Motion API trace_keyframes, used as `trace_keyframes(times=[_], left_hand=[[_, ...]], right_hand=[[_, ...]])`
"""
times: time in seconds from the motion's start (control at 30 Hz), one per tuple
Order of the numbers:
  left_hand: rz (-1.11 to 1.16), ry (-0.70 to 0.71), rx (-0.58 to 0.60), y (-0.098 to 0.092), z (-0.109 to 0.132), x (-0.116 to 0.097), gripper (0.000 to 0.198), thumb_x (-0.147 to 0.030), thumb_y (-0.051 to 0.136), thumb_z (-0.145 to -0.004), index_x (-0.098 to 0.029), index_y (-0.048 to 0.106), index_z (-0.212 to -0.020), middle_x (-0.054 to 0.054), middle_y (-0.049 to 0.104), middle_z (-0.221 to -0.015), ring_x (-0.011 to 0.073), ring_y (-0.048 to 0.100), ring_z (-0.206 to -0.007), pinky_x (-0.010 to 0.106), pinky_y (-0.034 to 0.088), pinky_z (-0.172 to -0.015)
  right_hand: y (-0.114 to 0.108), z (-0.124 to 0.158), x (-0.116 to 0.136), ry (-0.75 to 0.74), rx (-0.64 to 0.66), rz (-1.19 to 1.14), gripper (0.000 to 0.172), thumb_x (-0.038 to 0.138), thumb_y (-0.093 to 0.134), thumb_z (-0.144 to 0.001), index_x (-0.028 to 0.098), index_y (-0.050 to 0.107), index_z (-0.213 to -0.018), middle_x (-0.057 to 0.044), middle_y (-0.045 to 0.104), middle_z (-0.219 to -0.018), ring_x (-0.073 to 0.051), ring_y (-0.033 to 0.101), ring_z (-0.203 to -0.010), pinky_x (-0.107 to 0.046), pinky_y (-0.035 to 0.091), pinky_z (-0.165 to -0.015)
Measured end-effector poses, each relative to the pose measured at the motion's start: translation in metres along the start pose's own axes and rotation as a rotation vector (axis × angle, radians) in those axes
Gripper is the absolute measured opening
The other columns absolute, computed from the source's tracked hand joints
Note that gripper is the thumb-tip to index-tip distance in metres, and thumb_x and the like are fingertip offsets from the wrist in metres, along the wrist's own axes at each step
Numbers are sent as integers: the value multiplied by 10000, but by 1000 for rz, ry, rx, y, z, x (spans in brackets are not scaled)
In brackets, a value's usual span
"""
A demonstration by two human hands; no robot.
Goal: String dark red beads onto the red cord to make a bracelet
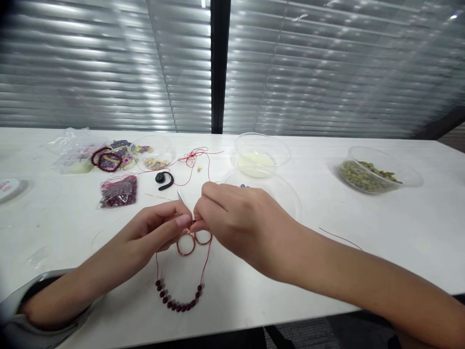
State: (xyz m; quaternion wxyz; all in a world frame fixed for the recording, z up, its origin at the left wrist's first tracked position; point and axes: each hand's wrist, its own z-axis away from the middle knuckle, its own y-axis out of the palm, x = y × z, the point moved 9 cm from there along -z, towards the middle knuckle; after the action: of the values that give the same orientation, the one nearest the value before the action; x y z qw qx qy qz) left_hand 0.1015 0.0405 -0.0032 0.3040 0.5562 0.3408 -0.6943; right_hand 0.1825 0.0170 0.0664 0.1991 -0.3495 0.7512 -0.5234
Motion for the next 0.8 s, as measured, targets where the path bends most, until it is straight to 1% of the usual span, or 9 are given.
trace_keyframes(times=[0.1,0.2,0.27,0.37,0.47,0.53,0.67,0.8], left_hand=[[14,41,-37,-4,1,-3,300,-393,453,-919,-204,543,-703,-64,418,-587,87,366,-545,219,325,-541],[27,59,-55,-5,1,-4,329,-419,401,-935,-211,544,-723,-52,430,-583,112,438,-602,241,375,-614],[54,74,-57,-6,1,-4,350,-444,363,-940,-213,560,-766,-29,499,-648,142,491,-693,273,407,-698],[64,122,-65,-8,1,-9,375,-463,346,-934,-201,579,-800,8,566,-787,173,509,-797,314,419,-805],[79,129,-23,-5,2,-13,329,-447,400,-915,-191,584,-819,15,553,-795,176,506,-789,318,431,-813],[106,123,7,-3,2,-13,277,-412,441,-906,-191,584,-822,14,559,-796,173,512,-789,305,437,-800],[129,166,11,-4,4,-15,221,-375,483,-906,-203,618,-870,11,618,-852,168,537,-841,264,431,-752],[113,205,12,-3,5,-14,185,-351,504,-913,-230,644,-918,-16,644,-861,127,552,-828,223,430,-738]], right_hand=[[-3,0,2,-12,-19,-11,261,189,478,-912,123,560,-673,-8,517,-666,-80,455,-539,-216,363,-473],[-6,0,5,-31,-38,-32,260,188,479,-913,120,557,-675,-9,514,-666,-80,449,-545,-218,363,-471],[-9,0,6,-31,-61,-58,255,182,469,-917,119,559,-687,-14,522,-676,-82,452,-552,-222,365,-474],[-13,0,6,-21,-94,-105,246,178,454,-922,121,562,-709,-20,537,-689,-84,461,-561,-228,370,-483],[-15,1,7,-13,-113,-144,219,179,449,-921,122,566,-745,-17,534,-691,-85,461,-568,-230,372,-490],[-13,1,5,4,-100,-174,208,187,440,-921,124,566,-768,-11,520,-687,-84,454,-564,-229,369,-487],[-8,0,0,52,-40,-227,242,218,393,-935,133,551,-773,-9,517,-696,-86,462,-564,-232,367,-490],[-6,-1,-1,75,-4,-230,251,244,370,-942,145,512,-760,2,509,-679,-80,441,-533,-229,349,-471]])
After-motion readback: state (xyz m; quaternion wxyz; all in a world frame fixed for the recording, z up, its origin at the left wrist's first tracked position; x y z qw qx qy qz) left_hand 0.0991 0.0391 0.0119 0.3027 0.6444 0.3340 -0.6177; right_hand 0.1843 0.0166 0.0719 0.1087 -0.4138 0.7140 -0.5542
